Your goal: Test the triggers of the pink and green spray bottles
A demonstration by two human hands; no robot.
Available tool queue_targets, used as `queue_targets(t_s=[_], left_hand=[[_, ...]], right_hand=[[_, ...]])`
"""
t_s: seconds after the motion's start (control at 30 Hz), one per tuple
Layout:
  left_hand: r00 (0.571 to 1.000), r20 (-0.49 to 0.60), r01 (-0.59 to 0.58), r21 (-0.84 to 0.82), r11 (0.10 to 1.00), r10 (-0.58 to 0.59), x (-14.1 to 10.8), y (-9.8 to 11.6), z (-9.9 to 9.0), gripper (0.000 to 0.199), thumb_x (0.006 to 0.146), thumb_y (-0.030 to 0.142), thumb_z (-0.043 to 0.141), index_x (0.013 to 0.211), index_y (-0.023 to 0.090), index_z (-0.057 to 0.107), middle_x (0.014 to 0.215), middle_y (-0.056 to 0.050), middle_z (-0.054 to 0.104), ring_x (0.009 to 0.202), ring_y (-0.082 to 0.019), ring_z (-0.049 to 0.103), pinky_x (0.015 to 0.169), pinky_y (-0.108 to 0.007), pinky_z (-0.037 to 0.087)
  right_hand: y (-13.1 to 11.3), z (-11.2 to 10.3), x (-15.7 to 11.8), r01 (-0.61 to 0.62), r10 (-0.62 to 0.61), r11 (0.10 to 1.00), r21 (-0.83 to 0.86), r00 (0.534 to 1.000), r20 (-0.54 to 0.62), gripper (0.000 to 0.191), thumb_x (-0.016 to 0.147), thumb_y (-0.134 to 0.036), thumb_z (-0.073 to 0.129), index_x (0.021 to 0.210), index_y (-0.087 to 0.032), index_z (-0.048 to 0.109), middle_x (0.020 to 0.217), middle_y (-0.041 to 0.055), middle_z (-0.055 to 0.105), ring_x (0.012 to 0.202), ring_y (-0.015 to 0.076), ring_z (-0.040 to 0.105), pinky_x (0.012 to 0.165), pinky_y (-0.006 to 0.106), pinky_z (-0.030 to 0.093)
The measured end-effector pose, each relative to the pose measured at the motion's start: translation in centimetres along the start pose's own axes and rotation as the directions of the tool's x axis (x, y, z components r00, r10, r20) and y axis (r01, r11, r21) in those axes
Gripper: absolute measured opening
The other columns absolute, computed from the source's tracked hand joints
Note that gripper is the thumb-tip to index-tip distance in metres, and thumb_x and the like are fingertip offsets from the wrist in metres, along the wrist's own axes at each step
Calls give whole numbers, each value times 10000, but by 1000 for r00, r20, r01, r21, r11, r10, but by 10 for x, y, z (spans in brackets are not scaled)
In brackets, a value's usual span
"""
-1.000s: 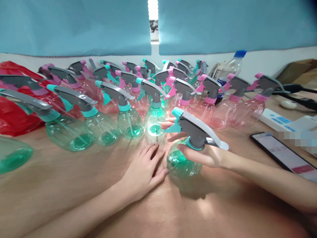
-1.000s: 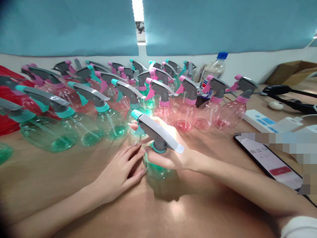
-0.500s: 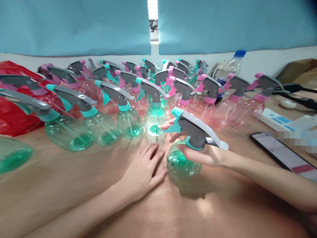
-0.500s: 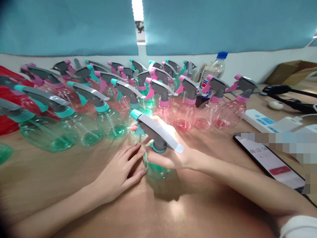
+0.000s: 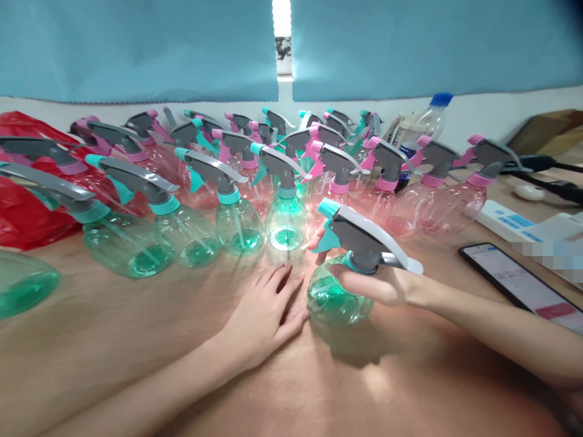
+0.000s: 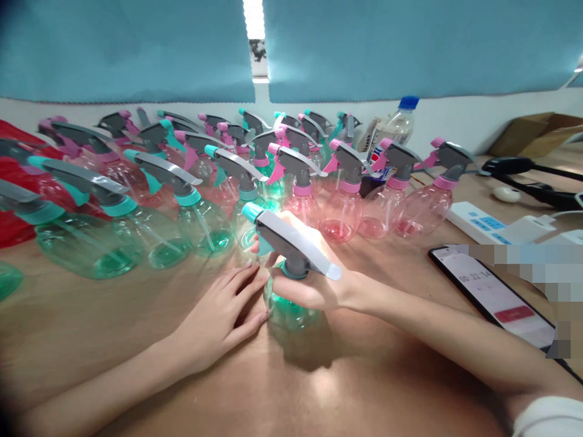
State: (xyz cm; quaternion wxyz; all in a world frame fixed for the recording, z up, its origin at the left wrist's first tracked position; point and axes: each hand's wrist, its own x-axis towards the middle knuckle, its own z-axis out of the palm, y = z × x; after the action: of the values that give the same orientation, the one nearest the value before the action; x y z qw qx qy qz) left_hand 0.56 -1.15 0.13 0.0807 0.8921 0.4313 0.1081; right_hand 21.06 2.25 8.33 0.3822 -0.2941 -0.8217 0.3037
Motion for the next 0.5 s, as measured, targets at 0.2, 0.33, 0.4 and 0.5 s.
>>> queue_targets(t_s=[0.2, 0.33, 0.4, 0.5], left_hand=[[1000, -2, 0, 10, 1000, 0, 1, 0, 0, 509, 937, 450, 466, 1334, 133, 491, 1405, -196, 443, 1287, -338, 405, 1041, -538, 343], [1000, -7, 5, 8, 1000, -5, 0, 0, 1, 501, 929, 437, 477, 1329, 136, 494, 1401, -193, 449, 1283, -340, 411, 1034, -540, 352], [1000, -5, 7, 10, 1000, -7, 0, 1, 0, 499, 926, 434, 481, 1327, 136, 495, 1396, -191, 455, 1280, -337, 414, 1034, -536, 355], [1000, -5, 2, 14, 1000, -2, 0, 1, 0, 499, 925, 429, 482, 1327, 134, 492, 1395, -189, 456, 1282, -332, 412, 1037, -529, 354]], right_hand=[[-3, 2, 1, 5, -7, 999, -42, 999, -53, 167, 653, -136, 457, 563, -226, 350, 493, -52, 317, 436, 83, 271, 361, 220, 276], [1, 1, -3, -5, 4, 1000, -12, 999, -46, 90, 667, -147, 476, 659, -236, 462, 522, -55, 377, 434, 94, 322, 386, 228, 355], [4, 2, -5, -19, 19, 1000, 13, 999, -28, 184, 683, -153, 485, 824, -245, 557, 520, -62, 383, 426, 106, 342, 429, 248, 430], [8, 3, -8, -25, 26, 999, 36, 999, -29, 357, 713, -150, 492, 1043, -249, 586, 531, -59, 415, 421, 109, 364, 483, 270, 495]])
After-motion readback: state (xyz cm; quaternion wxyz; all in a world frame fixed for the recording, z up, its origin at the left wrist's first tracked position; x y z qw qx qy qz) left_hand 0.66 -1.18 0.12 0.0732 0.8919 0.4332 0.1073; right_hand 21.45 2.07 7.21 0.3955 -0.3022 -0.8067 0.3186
